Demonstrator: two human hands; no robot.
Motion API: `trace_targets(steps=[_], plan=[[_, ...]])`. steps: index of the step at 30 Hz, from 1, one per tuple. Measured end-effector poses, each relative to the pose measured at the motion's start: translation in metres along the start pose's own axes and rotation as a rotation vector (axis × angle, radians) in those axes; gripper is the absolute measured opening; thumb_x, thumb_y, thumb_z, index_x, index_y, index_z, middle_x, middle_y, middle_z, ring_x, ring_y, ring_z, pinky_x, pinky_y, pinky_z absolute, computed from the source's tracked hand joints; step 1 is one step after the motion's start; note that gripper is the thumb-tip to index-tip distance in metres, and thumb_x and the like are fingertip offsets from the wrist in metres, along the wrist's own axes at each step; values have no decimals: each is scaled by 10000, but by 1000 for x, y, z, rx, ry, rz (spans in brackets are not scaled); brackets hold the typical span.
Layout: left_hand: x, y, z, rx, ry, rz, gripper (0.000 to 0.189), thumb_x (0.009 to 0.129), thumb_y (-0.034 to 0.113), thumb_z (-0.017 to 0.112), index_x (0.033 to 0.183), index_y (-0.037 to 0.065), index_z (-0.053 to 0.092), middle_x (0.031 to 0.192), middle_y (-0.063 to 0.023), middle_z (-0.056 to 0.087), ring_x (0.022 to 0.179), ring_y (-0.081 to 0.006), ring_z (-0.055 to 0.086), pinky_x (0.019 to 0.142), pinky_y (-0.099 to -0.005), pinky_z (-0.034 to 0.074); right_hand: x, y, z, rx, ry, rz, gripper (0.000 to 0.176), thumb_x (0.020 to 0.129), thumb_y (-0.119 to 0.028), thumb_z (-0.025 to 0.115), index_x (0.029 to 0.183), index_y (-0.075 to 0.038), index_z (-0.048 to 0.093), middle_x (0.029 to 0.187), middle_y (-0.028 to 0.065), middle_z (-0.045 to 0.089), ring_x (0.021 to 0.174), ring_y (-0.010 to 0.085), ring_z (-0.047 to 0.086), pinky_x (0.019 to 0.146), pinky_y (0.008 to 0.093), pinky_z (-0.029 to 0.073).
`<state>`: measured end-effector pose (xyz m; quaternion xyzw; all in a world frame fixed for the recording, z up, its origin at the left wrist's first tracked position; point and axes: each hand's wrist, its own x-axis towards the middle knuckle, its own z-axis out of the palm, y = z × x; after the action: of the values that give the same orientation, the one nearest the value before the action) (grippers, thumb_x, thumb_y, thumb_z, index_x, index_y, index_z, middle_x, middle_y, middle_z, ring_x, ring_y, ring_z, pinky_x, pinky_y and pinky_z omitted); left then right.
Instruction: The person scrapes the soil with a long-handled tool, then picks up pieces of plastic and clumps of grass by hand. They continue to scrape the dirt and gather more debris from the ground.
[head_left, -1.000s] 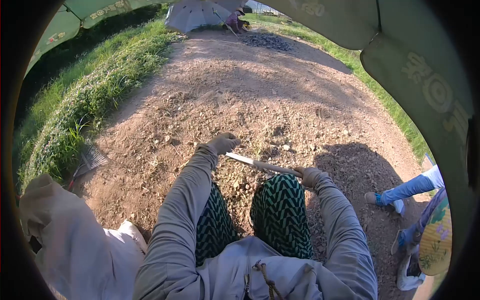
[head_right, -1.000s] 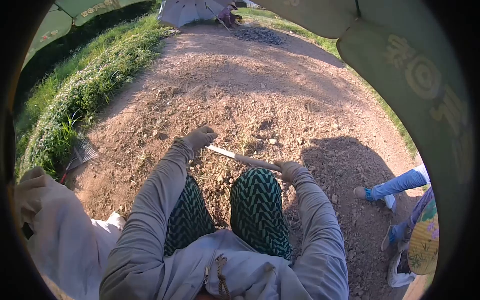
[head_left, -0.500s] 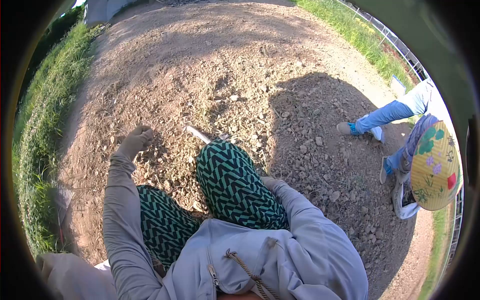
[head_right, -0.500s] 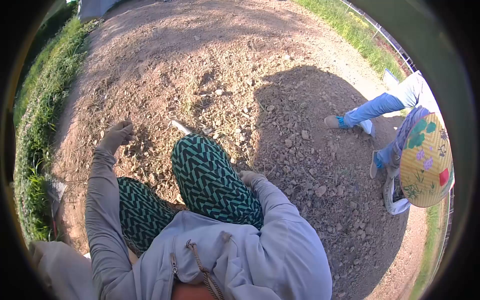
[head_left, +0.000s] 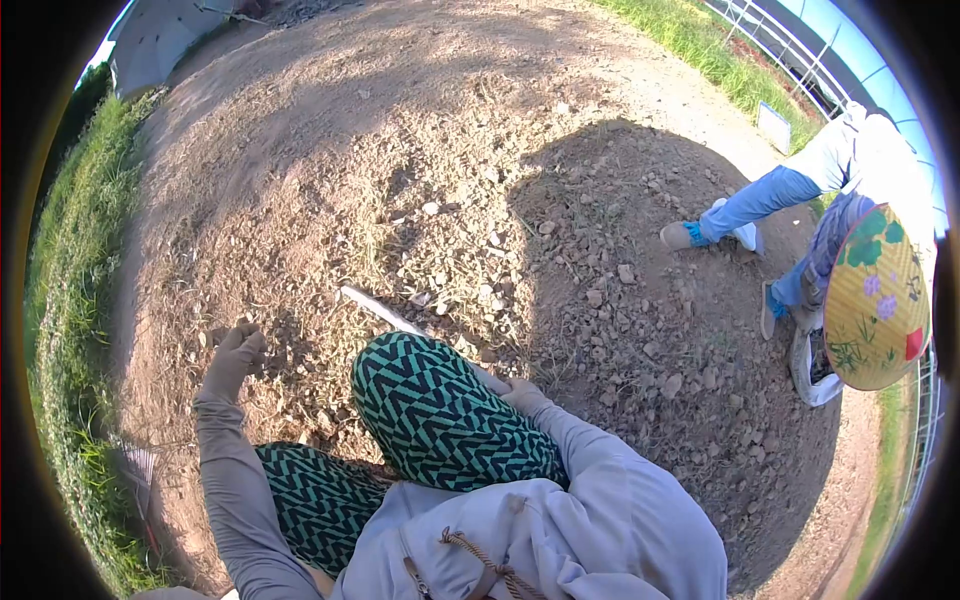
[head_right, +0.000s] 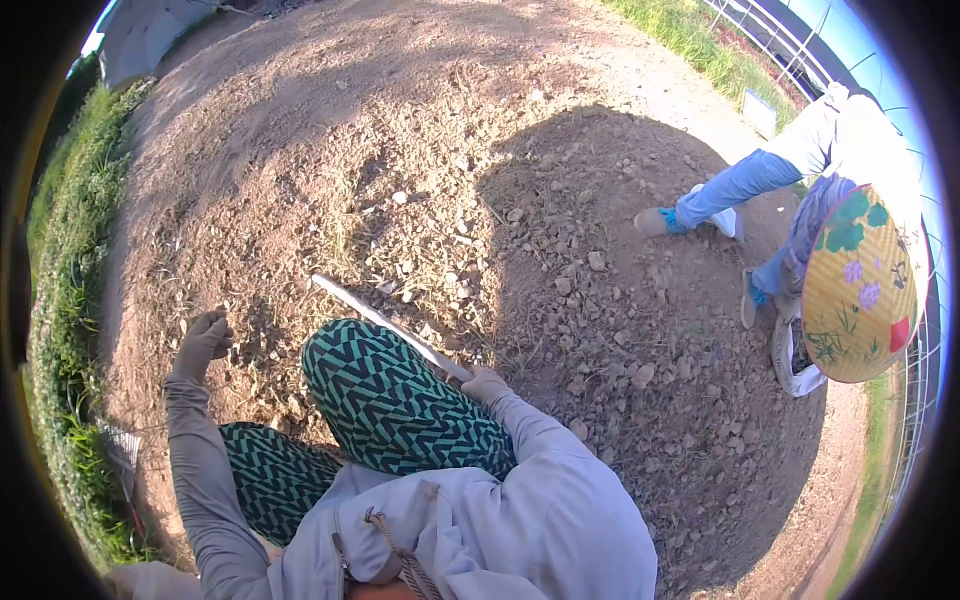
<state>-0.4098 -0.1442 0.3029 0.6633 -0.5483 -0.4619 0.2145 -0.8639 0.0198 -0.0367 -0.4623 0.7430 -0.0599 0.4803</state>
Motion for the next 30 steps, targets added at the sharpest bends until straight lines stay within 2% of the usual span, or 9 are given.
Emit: trace_targets(steps=[1, 4, 8, 12, 16, 21, 24, 26, 30], plan=[[4, 3, 3, -7, 6, -3, 426, 971, 348, 541, 1267, 42, 536, 1020, -60, 635, 852, -139, 600, 741, -279, 510, -3, -3, -7, -20, 14, -3, 553, 683, -326, 707, 1146, -36, 621, 1097, 180, 668, 985, 293, 654, 868, 368, 495], [16, 13, 11, -4, -13, 25, 430, 970, 348, 538, 1267, 36, 535, 1015, -65, 636, 865, -141, 601, 758, -286, 511, -1, 30, -11, 368, 17, -61, 551, 698, -266, 682, 1207, -72, 598, 1119, 173, 661, 1015, 280, 642, 890, 357, 488], [39, 7, 13, -106, -129, 39, 364, 978, 282, 536, 1237, 26, 542, 998, -57, 634, 846, -132, 594, 739, -273, 510, -42, 54, -66, 838, 69, -56, 576, 745, -178, 704, 1292, -93, 546, 979, 56, 651, 809, 146, 599, 709, 281, 486], [36, 16, 21, -103, -131, 75, 329, 978, 262, 538, 1218, 38, 552, 952, -35, 621, 827, -116, 588, 724, -263, 504, -84, 58, -134, 681, 459, -17, 531, 831, -230, 732, 1302, -84, 534, 869, 2, 618, 600, 101, 497, 530, 263, 431], [24, 23, 21, -39, -130, 90, 332, 978, 291, 542, 1210, 54, 555, 988, -44, 628, 860, -127, 595, 768, -282, 515, -122, 58, -204, 640, 522, 245, 544, 847, -221, 717, 1341, -133, 508, 894, 29, 635, 625, 126, 539, 568, 293, 478], [7, 17, 12, -47, -63, 75, 336, 988, 263, 534, 1251, 55, 534, 933, -24, 595, 784, -82, 556, 704, -237, 495, -100, 99, -256, -83, 539, 233, 618, 872, -280, 621, 1437, -175, 394, 1138, 180, 652, 989, 309, 658, 884, 415, 514], [8, 1, -3, -18, -49, 47, 411, 964, 297, 560, 1288, 46, 518, 1018, -54, 630, 908, -140, 587, 790, -293, 510, -70, 60, -286, -280, 530, 352, 642, 834, -241, 645, 1424, -170, 401, 1197, 193, 623, 1117, 326, 606, 951, 393, 475], [7, -7, -6, -46, -53, 39, 404, 967, 287, 552, 1290, 46, 519, 1005, -46, 631, 875, -128, 585, 772, -284, 505, -59, 8, -303, -353, 475, 346, 574, 833, -220, 641, 1367, -143, 445, 1205, 196, 617, 1113, 358, 597, 946, 422, 482], [2, -7, -11, -21, -27, 46, 396, 967, 278, 545, 1287, 45, 520, 988, -42, 627, 852, -119, 577, 767, -273, 504, -47, 4, -318, -467, 467, 245, 553, 830, -214, 652, 1339, -119, 456, 1201, 197, 618, 1115, 360, 594, 941, 429, 484]])
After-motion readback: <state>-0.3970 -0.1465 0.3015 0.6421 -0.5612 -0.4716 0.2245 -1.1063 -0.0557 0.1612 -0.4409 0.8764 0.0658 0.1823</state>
